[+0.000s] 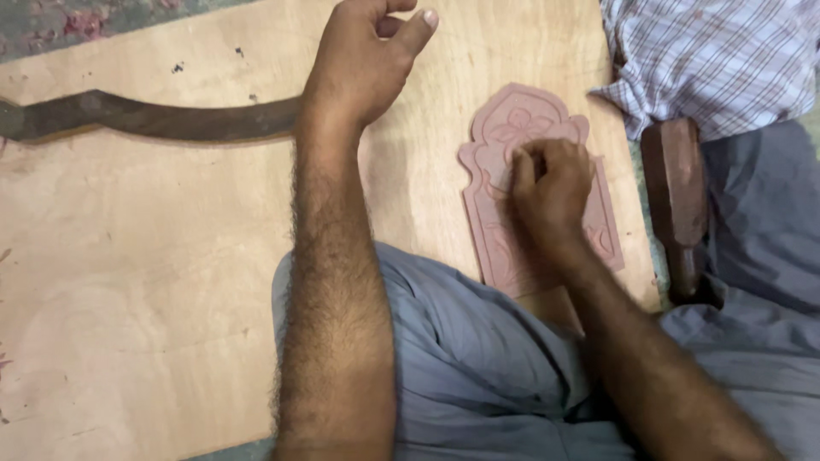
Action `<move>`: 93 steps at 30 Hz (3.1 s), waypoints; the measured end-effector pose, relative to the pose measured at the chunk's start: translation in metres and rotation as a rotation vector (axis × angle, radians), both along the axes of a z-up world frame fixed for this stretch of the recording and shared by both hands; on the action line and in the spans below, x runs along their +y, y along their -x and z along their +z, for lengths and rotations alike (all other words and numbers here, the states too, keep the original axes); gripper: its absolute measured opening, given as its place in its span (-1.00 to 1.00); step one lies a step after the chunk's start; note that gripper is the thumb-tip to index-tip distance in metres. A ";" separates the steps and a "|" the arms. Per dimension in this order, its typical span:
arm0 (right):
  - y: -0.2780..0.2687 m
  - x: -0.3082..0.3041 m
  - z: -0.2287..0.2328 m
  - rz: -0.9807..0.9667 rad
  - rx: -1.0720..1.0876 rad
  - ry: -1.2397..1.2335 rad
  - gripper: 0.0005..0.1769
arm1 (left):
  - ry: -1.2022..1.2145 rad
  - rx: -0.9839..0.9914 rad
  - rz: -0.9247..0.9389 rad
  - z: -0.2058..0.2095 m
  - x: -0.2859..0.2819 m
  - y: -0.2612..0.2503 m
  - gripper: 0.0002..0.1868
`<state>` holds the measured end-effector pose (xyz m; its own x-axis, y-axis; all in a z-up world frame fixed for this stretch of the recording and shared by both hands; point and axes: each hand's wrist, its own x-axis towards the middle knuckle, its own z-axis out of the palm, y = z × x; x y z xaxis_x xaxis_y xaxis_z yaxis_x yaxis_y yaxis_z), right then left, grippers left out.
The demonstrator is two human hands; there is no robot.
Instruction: The person carves a floral design into a piece of wood using a small hand chisel, periodically brushing away wood shavings with a brush and using a wooden mallet for more force.
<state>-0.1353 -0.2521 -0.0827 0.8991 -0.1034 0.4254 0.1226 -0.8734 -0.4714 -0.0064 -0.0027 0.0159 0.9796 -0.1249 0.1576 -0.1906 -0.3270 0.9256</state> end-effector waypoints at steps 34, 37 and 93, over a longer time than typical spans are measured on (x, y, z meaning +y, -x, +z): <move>0.001 0.004 -0.010 -0.121 0.020 0.010 -0.86 | -0.053 0.065 -0.002 -0.008 0.002 -0.002 -0.59; -0.004 -0.001 -0.006 -0.073 0.013 -0.019 -0.85 | -0.022 0.134 0.018 -0.002 0.000 -0.006 -0.58; 0.028 -0.058 0.018 -0.041 0.146 -0.403 -0.86 | -0.376 -0.104 0.374 -0.030 -0.041 0.035 -0.20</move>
<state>-0.1633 -0.3098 -0.0645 0.9386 -0.2717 0.2124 -0.0014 -0.6189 -0.7855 -0.0415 -0.0437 -0.0143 0.9496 0.1629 0.2677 -0.0820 -0.6953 0.7141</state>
